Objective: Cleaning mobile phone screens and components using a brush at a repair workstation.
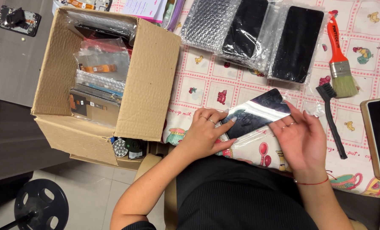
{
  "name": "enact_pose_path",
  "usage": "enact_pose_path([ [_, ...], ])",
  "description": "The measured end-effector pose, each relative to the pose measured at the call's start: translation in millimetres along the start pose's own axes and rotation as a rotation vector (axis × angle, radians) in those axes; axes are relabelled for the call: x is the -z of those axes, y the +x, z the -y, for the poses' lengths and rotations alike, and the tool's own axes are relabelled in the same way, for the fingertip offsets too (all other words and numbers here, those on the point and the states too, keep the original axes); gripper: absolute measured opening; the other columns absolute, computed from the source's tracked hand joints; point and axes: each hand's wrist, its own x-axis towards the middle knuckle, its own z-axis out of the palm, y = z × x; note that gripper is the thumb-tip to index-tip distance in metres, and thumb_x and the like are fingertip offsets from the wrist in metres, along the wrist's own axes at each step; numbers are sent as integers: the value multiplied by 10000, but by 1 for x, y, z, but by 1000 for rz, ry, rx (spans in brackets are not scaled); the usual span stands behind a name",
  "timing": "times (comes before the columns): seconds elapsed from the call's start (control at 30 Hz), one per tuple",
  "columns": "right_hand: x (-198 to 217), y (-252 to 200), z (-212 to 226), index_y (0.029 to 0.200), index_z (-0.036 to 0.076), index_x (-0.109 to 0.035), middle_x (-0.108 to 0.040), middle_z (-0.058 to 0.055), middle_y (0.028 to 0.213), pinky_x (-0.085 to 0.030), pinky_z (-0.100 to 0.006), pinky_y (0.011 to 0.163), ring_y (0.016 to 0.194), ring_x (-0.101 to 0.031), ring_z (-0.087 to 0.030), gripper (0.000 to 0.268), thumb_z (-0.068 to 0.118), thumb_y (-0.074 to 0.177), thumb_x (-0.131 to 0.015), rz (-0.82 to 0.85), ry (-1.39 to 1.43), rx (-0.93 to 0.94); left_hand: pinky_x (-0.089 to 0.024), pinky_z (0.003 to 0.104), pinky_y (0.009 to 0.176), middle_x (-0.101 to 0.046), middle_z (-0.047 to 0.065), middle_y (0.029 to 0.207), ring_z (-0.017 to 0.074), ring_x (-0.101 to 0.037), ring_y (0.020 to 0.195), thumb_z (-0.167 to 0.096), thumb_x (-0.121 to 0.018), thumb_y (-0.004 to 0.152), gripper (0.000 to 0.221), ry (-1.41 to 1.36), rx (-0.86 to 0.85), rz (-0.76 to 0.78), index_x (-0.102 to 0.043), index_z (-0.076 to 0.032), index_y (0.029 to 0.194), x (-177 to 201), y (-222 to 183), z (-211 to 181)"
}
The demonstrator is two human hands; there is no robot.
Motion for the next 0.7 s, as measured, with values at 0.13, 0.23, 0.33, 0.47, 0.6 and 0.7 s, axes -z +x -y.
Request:
enact_pose_path([
  [0.13,14,6,4,1195,-15,-690,-724,-155,1280,-537,-359,922,1419,-623,-317,353,178,920,-583,-93,-38,198,-423,487,942,-659,132,1211,336,-601,1055,-443,-794,912,454,13,-18,-2,-696,-120,1215,3,2,-1],
  [0.23,5,2,4,1225,14,-634,-675,-275,1346,-588,-425,1152,1299,-699,-338,343,54,902,-529,-193,-66,461,-419,524,1023,-673,126,1227,320,-606,1105,-481,-765,920,465,42,-11,29,-707,-133,1223,2,0,0],
  [0.33,17,2,-3,1253,66,-636,-686,-137,1303,-612,-311,1117,1322,-696,-274,355,-38,968,-451,-72,-587,718,-414,524,1027,-674,120,1224,318,-603,1103,-499,-755,921,480,43,-9,45,-703,-138,1233,3,0,1],
  [0.47,19,-8,-2,1272,-47,-726,-745,-179,1205,-517,-342,859,946,-687,-250,252,22,1095,-560,265,-1635,1152,-413,527,1034,-670,126,1214,320,-600,1098,-508,-757,915,491,31,-14,41,-702,-135,1230,3,0,1],
  [0.6,18,-1,-4,1296,-43,-642,-676,-159,1351,-404,-561,1233,1267,-649,-308,369,107,962,-686,641,-1884,1216,-415,523,1036,-669,142,1233,329,-603,1103,-491,-757,920,475,23,-15,23,-696,-133,1227,6,0,1],
  [0.7,19,1,2,1298,-21,-658,-704,-134,1302,-422,-524,1227,1201,-676,-286,368,126,961,-677,629,-1888,1108,-400,501,1064,-658,128,1275,314,-604,1144,-492,-713,942,534,11,17,45,-623,-100,1294,9,-1,-3],
])
